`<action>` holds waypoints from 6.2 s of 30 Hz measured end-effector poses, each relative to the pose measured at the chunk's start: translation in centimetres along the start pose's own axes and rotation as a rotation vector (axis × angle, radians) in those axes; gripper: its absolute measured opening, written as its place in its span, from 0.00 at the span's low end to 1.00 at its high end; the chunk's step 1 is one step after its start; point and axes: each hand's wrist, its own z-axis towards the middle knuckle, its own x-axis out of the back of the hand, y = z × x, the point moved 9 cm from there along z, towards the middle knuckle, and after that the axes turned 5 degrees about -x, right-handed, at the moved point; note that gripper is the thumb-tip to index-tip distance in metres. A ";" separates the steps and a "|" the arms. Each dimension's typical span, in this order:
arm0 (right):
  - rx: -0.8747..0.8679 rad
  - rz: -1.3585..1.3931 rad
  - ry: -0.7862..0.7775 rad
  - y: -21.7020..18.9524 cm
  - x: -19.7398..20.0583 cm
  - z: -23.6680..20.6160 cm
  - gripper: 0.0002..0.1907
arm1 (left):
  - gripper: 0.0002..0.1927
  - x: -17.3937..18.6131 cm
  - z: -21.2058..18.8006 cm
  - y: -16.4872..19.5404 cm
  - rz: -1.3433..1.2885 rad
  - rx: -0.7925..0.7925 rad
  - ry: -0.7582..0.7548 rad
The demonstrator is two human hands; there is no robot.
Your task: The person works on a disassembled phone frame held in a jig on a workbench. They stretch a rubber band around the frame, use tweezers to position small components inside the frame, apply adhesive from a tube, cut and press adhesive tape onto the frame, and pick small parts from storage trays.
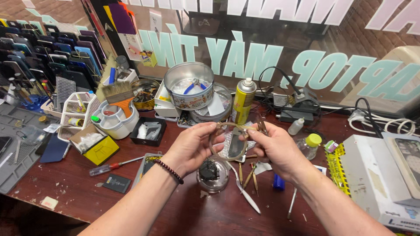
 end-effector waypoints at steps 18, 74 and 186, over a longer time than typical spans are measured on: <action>-0.225 -0.389 -0.019 4.6 -7.3 5.0 0.42 | 0.11 14.2 0.8 10.3 0.290 -0.366 0.462; 0.268 -0.234 0.385 -7.2 28.7 -14.0 0.07 | 0.11 -30.7 4.5 -18.1 -0.065 0.227 -0.282; 0.324 -1.520 0.008 -6.1 29.4 0.2 0.12 | 0.18 -26.7 8.1 -26.7 0.245 0.134 0.563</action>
